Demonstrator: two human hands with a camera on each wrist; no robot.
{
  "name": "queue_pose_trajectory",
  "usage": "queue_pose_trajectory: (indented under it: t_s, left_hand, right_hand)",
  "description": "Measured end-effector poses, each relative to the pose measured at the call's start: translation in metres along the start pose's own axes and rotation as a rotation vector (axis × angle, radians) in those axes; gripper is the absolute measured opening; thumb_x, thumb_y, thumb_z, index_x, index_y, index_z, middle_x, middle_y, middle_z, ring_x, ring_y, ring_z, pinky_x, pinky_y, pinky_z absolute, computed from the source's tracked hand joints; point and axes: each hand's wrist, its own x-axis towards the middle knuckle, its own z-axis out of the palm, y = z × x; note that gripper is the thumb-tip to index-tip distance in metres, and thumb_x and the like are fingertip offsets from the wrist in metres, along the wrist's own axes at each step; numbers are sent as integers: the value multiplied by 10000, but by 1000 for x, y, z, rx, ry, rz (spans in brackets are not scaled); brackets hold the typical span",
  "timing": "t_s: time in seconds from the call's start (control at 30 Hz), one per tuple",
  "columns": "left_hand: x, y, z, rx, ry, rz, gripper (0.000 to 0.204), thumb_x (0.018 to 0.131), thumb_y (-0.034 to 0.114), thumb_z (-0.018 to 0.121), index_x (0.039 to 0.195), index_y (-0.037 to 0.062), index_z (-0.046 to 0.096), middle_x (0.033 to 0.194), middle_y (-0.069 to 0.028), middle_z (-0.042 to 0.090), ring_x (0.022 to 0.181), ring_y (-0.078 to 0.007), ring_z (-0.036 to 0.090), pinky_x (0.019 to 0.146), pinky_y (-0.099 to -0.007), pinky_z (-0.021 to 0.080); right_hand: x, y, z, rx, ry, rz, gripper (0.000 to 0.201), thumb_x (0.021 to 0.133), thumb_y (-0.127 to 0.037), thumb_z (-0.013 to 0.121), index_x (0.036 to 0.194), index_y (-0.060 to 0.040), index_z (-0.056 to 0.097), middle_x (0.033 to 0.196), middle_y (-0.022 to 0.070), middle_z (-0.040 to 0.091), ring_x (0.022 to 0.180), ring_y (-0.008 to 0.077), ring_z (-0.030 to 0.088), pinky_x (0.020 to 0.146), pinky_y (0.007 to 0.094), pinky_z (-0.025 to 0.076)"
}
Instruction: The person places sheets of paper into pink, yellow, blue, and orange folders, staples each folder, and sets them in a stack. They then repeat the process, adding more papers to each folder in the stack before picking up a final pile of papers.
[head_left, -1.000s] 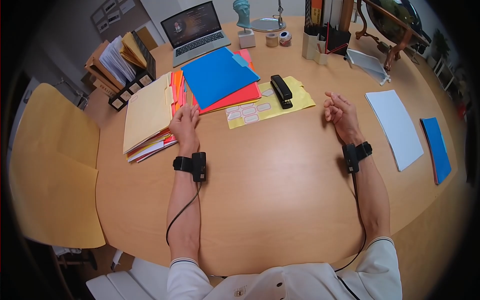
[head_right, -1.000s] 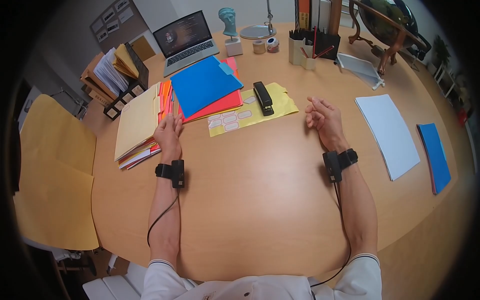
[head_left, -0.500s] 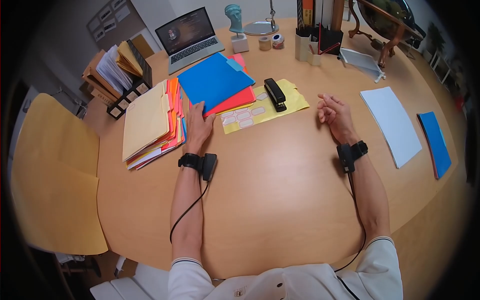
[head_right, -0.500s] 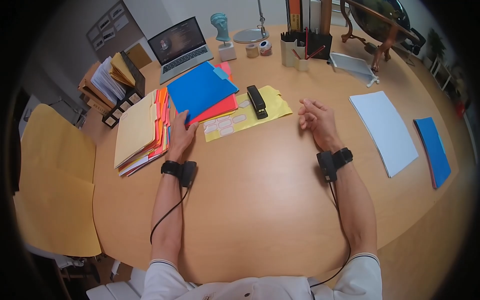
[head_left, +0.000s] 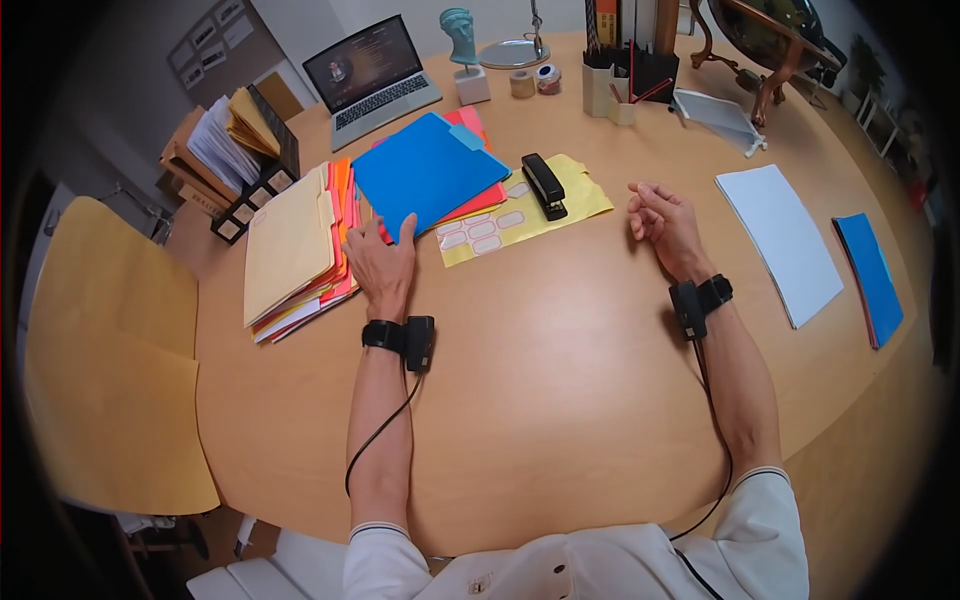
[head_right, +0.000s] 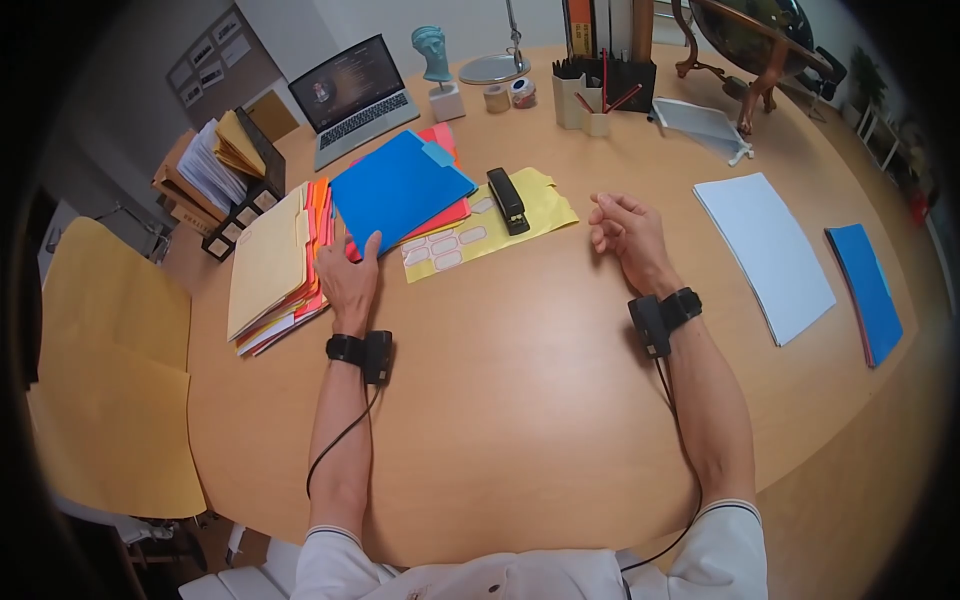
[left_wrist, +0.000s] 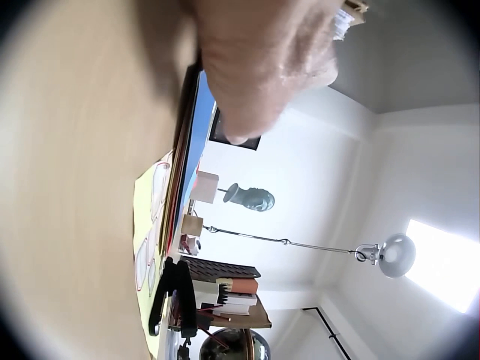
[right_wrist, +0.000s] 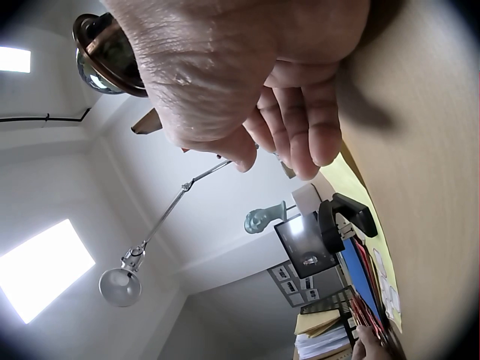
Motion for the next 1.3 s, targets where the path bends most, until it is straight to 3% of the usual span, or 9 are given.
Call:
queue_pose_trajectory:
  t_s: [0.1,0.33,0.5,0.6,0.83,0.9,1.0,1.23,1.3]
  left_hand:
    - [-1,-1,2,94,-147,121,597,826,522,765,1151,22,730,1150,-222,591,1105,-384,506,926,-506,456]
    - [-3,-3,-1,42,-173,182,539,834,498,764,1066,13,725,1148,-210,609,1096,-385,533,925,-505,461]
    - [0,-16,6,69,-174,217,284,984,296,637,1032,28,717,1088,-200,625,1031,-372,561,866,-488,481]
    - [-1,-17,4,60,-103,242,233,1004,236,610,1016,25,708,1079,-207,609,1008,-381,564,855,-496,484]
    - [3,-11,-4,101,-173,49,254,984,208,635,1135,12,693,1134,-206,597,1020,-391,570,878,-495,479]
    - [2,-16,3,-113,-14,387,327,958,172,648,1230,-9,650,1176,-203,614,1061,-391,575,912,-482,482]
    - [2,-22,12,-116,-160,358,391,934,137,648,1279,-41,606,1187,-223,648,1087,-414,601,977,-456,481]
    - [2,-21,14,-17,-160,366,276,918,41,620,1182,-17,676,1104,-177,651,1063,-376,595,922,-448,490]
    - [1,-24,13,-167,-155,294,200,885,12,672,1073,-12,735,1045,-162,640,1016,-346,603,897,-434,491]
  right_hand:
    - [-1,-2,1,-6,3,1,306,1016,-213,634,1182,42,605,860,58,645,650,118,617,560,240,500]
    - [1,2,-3,-14,-5,-4,266,1019,-198,628,1154,31,624,858,58,649,648,110,616,563,240,505]
    - [1,2,-2,-22,1,-5,244,1021,-193,627,1135,23,635,848,55,653,637,105,614,559,238,508]
    - [1,3,-2,-24,2,-3,236,1020,-191,627,1131,18,639,847,53,654,636,103,614,556,238,508]
    - [2,3,-3,-35,-1,-1,226,1023,-186,621,1129,13,641,849,50,654,640,100,617,560,236,507]
    - [2,3,-2,-39,-2,0,223,1024,-183,619,1129,13,641,850,49,653,642,100,618,561,236,507]
    - [2,3,-2,-42,1,1,218,1026,-178,615,1130,11,641,851,46,654,644,99,620,562,235,507]
    - [2,3,-1,-34,-2,-2,206,1029,-166,608,1131,10,641,845,47,656,637,99,621,562,233,510]
    - [3,3,-3,-35,-5,-4,204,1029,-162,606,1132,10,641,845,48,657,636,98,621,562,233,511]
